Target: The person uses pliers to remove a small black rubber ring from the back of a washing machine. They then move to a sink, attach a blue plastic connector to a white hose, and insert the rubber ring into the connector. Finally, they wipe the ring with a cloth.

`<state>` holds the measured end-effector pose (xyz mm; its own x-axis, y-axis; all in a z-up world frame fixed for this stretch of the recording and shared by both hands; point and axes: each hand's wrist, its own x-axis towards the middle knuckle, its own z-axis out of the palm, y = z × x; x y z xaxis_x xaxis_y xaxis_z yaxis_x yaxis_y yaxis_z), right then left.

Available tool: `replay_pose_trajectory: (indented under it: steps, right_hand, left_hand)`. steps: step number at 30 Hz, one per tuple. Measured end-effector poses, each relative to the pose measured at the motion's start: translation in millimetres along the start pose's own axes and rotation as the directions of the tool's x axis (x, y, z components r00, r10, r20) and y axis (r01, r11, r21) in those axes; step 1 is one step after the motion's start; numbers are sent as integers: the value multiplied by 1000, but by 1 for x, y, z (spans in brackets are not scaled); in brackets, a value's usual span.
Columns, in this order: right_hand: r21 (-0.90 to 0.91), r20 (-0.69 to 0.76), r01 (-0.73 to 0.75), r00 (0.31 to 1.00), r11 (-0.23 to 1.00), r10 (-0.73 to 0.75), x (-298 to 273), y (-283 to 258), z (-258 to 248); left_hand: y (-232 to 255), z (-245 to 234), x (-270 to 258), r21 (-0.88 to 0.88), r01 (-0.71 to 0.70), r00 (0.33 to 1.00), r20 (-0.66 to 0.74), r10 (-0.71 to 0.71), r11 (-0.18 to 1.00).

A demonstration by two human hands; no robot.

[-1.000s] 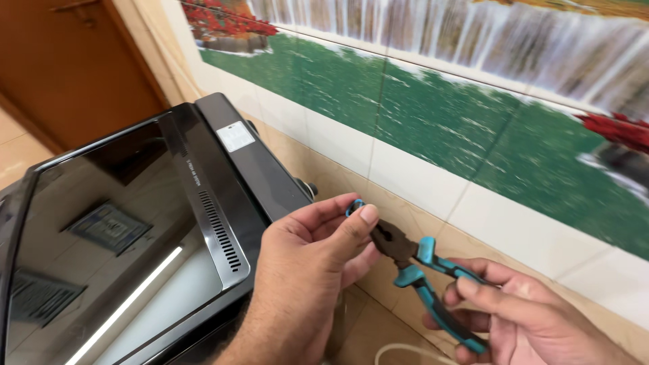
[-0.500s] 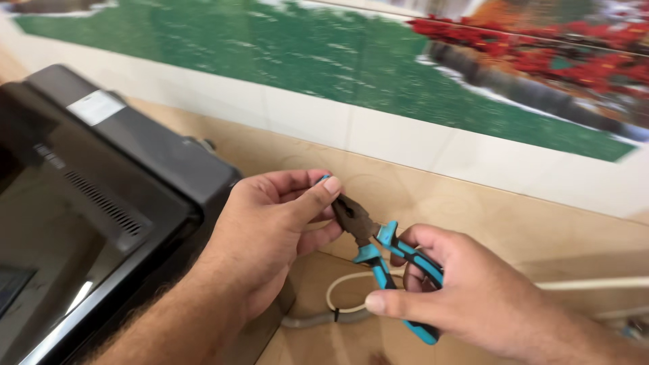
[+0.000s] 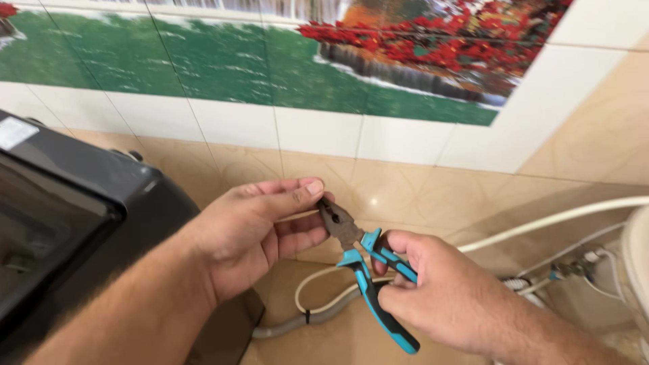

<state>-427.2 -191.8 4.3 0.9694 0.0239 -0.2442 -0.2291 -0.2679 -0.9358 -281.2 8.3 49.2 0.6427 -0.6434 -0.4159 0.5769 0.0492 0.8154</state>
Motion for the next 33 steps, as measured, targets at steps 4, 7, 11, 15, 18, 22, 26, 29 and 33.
replay_pose_trajectory:
  steps: [4,7,11,15,18,22,26,29,33]
  right_hand:
    - [-57,-116,-288,953,956,280,-48,-1,-3]
    - [-116,-207,-230,957,966,203,-95,3,4]
    - [-243,-349,-339,905,909,244,-145,4,3]
    - [-254,-441,-500,822,828,360,-183,8,4]
    - [-257,-470,-519,804,815,364,-204,25,4]
    - [-168,-497,-454,806,875,322,-221,48,10]
    - [15,-477,-455,779,890,407,-227,62,10]
    - [35,-519,-359,791,933,324,-228,76,6]
    - [255,-511,-32,844,966,163,-225,88,-6]
  left_hand:
    - [-25,24,-4,64,57,997,45,-60,996]
    - [-44,50,-13,150,65,992,94,-80,987]
    - [-73,88,-27,157,91,983,142,-114,983]
    - [-93,122,-36,207,103,973,181,-141,973]
    - [-105,141,-42,187,103,966,217,-144,977]
    - [-112,156,-46,233,130,969,175,-174,964]
    - [-105,161,-40,217,146,957,217,-193,965]
    - [-107,170,-33,128,192,958,190,-214,973]
    - [-112,183,-24,-11,246,941,244,-236,969]
